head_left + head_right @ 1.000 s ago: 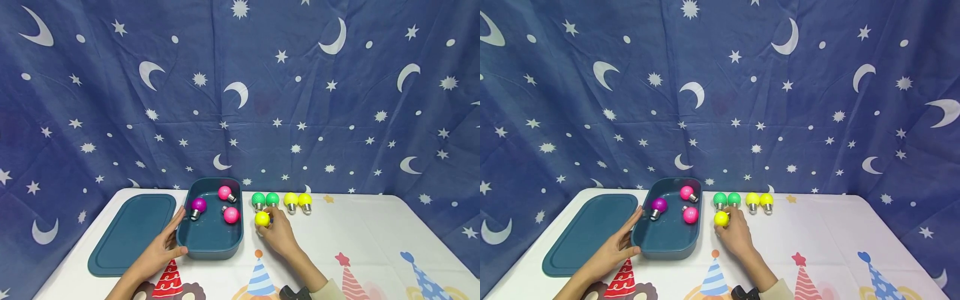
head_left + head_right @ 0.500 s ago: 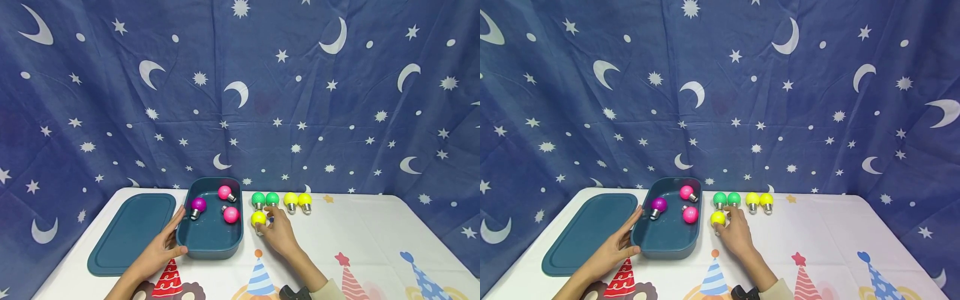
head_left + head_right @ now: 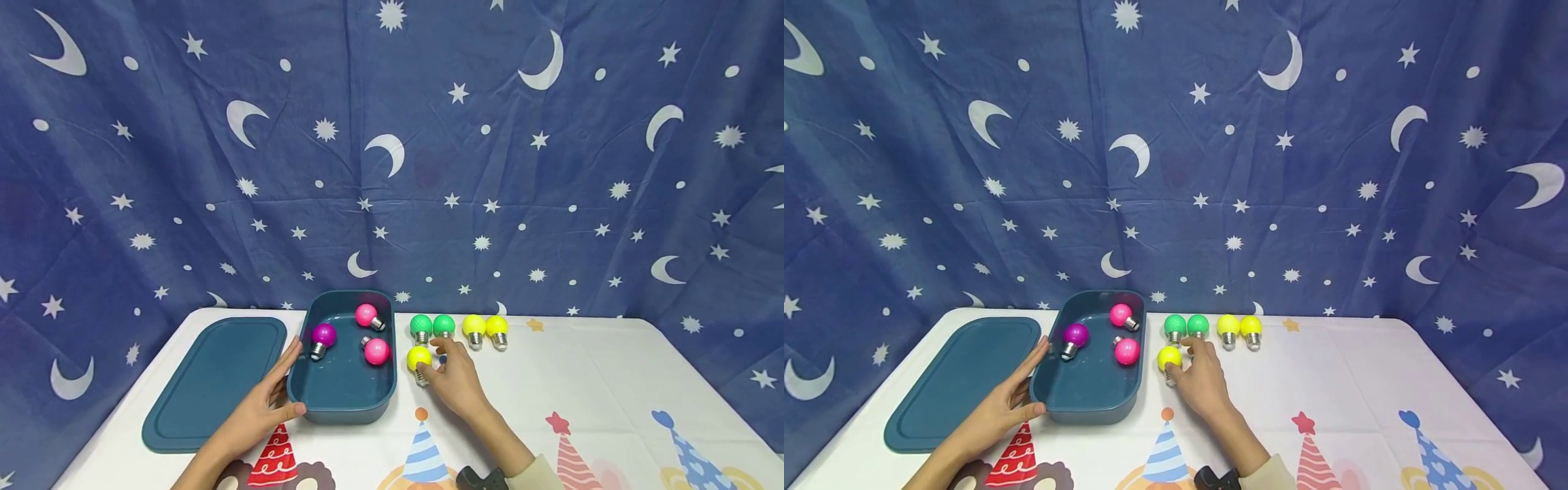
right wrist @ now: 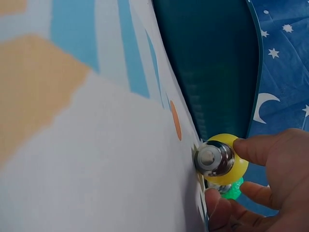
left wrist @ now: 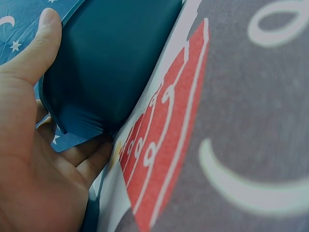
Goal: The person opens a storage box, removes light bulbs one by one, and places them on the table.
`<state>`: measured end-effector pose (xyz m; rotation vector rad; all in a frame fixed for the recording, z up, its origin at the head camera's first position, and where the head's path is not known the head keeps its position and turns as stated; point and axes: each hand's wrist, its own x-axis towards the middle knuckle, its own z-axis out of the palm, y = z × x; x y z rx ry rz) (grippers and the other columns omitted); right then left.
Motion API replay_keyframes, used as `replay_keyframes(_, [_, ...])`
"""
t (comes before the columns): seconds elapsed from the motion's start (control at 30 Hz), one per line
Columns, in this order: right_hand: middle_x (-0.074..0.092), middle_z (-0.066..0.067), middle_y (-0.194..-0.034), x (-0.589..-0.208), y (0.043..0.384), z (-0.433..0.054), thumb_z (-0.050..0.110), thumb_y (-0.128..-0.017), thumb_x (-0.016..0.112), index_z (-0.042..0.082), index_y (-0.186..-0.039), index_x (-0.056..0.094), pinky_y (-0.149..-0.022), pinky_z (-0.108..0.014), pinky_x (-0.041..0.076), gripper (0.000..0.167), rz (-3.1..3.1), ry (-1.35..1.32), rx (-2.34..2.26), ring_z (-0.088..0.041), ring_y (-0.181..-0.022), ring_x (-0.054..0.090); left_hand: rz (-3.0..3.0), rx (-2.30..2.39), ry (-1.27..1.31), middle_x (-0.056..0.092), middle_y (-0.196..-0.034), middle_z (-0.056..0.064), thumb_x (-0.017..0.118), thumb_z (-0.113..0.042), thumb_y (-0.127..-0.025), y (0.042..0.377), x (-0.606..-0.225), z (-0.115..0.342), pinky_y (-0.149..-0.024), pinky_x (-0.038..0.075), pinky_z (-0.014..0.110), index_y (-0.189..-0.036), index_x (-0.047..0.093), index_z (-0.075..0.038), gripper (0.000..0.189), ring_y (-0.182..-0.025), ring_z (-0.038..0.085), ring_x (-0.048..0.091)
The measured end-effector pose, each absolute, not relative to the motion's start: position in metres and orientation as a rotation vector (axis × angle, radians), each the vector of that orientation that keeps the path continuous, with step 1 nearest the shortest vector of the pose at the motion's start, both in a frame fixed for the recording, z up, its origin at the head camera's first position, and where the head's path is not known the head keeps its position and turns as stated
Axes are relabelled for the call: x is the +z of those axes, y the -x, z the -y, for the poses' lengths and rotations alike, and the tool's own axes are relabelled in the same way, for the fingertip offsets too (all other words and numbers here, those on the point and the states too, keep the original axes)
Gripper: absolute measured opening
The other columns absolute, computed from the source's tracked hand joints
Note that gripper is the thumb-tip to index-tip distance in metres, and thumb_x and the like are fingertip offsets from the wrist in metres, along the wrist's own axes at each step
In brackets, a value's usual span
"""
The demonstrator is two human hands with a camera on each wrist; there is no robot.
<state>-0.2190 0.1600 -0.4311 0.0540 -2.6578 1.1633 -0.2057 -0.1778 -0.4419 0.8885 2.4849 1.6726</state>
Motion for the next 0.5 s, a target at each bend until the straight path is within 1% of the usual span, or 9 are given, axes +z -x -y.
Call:
replay_keyframes(0.1, [0.055, -0.018, -0.107, -0.4318, 0.2195, -0.1606, 0.012, -0.081, 0.076, -0.002, -0.12, 0.056, -0.056, -0.023, 0.044, 0.046, 2.656, -0.063, 1.168, -0.013, -0.067, 0.048, -2.486, 1.672, -0.887, 0.001, -0.16, 0.003, 0.069, -0.004, -0.086, 0.2058, -0.4426, 0.178, -0.1, 0.025, 0.013, -0.155, 0.014, -0.015, 0.089, -0.14, 0.041, 0.007])
replay_keyframes(0.5, [0.054, -0.017, -0.108, -0.4306, 0.2182, -0.161, 0.012, -0.08, 0.076, -0.001, -0.12, 0.056, -0.057, -0.024, 0.044, 0.046, 2.652, -0.084, 1.188, -0.012, -0.065, 0.049, -2.487, 1.672, -0.893, 0.0, -0.16, 0.004, 0.069, -0.005, -0.086, 0.2063, -0.4435, 0.1783, -0.1, 0.025, 0.013, -0.155, 0.013, -0.015, 0.089, -0.14, 0.041, 0.007])
